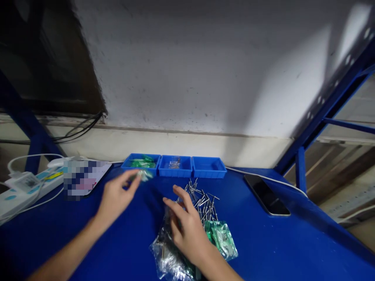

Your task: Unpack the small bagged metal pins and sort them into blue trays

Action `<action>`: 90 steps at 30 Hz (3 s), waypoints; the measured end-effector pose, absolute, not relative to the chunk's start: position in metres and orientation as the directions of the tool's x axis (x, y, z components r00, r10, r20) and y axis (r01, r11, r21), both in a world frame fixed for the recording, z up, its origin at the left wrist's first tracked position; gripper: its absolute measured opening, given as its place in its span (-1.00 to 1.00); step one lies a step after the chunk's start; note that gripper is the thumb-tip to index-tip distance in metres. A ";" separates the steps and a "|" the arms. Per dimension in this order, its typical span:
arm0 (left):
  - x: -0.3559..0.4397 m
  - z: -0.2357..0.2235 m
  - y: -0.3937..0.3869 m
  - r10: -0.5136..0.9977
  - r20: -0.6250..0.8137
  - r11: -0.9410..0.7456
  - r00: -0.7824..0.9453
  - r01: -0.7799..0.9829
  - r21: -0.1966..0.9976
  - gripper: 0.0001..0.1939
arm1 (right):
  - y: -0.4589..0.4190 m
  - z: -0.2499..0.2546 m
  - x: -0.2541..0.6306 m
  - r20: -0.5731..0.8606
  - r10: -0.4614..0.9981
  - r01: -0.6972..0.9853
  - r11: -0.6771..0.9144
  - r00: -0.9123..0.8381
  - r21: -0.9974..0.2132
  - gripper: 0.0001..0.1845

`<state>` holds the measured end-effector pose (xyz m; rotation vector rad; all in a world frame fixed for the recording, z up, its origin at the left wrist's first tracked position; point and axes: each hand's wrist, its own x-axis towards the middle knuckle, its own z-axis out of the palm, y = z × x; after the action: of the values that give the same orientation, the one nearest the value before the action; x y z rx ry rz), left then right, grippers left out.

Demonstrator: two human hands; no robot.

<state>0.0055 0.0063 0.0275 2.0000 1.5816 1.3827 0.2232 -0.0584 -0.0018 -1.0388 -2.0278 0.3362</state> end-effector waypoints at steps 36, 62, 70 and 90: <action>0.063 -0.008 -0.016 0.942 0.118 -0.325 0.313 0.772 0.547 -0.81 | -0.018 -0.020 0.261 0.260 0.945 0.886 0.288 -0.200 -0.364 -0.68; 0.061 -0.005 -0.041 0.811 0.492 -0.585 0.318 0.448 0.676 -0.79 | -0.045 0.006 0.223 0.132 0.991 0.004 0.132 0.008 -0.991 -0.65; 0.063 0.003 -0.037 0.971 0.138 -0.195 0.196 0.315 0.929 -0.51 | -0.053 -0.001 0.223 0.576 0.797 0.498 0.580 -0.182 -0.644 -0.72; 0.053 -0.001 -0.040 0.759 0.602 -0.622 0.249 0.549 0.557 -0.85 | -0.050 0.012 0.226 0.079 0.997 0.070 0.080 -0.013 -0.994 -0.69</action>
<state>0.0525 -0.0401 -0.0007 2.2879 1.2248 1.3102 0.2256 -0.0497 0.0121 -1.1967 -1.3050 1.1232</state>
